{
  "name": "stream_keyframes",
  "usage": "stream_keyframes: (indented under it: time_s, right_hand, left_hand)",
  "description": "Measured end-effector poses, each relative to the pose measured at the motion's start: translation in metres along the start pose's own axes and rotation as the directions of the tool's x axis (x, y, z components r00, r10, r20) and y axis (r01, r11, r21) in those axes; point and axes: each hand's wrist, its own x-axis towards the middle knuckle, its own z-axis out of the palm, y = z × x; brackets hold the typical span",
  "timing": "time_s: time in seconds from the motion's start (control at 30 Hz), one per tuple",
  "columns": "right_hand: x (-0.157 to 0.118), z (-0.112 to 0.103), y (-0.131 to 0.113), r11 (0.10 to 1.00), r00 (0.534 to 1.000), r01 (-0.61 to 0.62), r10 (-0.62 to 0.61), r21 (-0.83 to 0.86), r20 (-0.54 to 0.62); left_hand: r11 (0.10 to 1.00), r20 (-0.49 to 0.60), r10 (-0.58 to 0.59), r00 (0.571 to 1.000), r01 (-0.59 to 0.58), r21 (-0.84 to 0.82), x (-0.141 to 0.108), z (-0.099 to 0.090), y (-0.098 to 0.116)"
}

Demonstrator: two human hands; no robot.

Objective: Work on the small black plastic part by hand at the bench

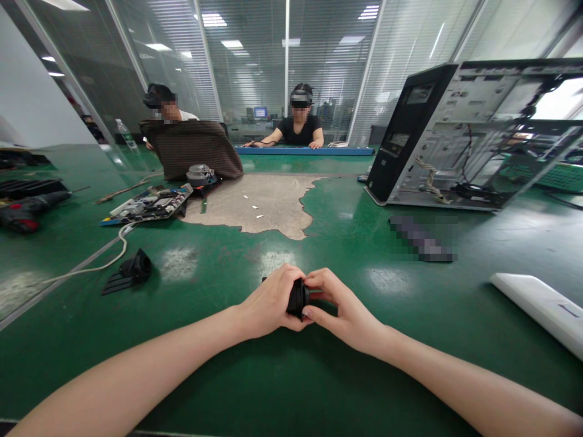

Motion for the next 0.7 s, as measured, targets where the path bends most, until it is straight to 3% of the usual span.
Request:
stream_keyframes:
  time_s: [0.3, 0.5, 0.7]
  right_hand:
    - [0.0006, 0.0012, 0.0019, 0.999, 1.000, -0.004, 0.005, 0.036, -0.020]
    - [0.0010, 0.0009, 0.0048, 0.995, 0.996, -0.089, 0.090, 0.048, -0.023]
    - [-0.0014, -0.0016, 0.0010, 1.000, 1.000, -0.009, 0.008, 0.013, 0.020]
  left_hand:
    - [1.000, 0.006, 0.000, 1.000, 0.000, -0.004, 0.0000, -0.0003, -0.0001]
    - [1.000, 0.005, -0.024, 1.000, 0.025, -0.011, 0.0003, 0.0001, 0.0004]
    - [1.000, 0.012, -0.030, 0.999, 0.030, 0.005, 0.0014, -0.0002, 0.0013]
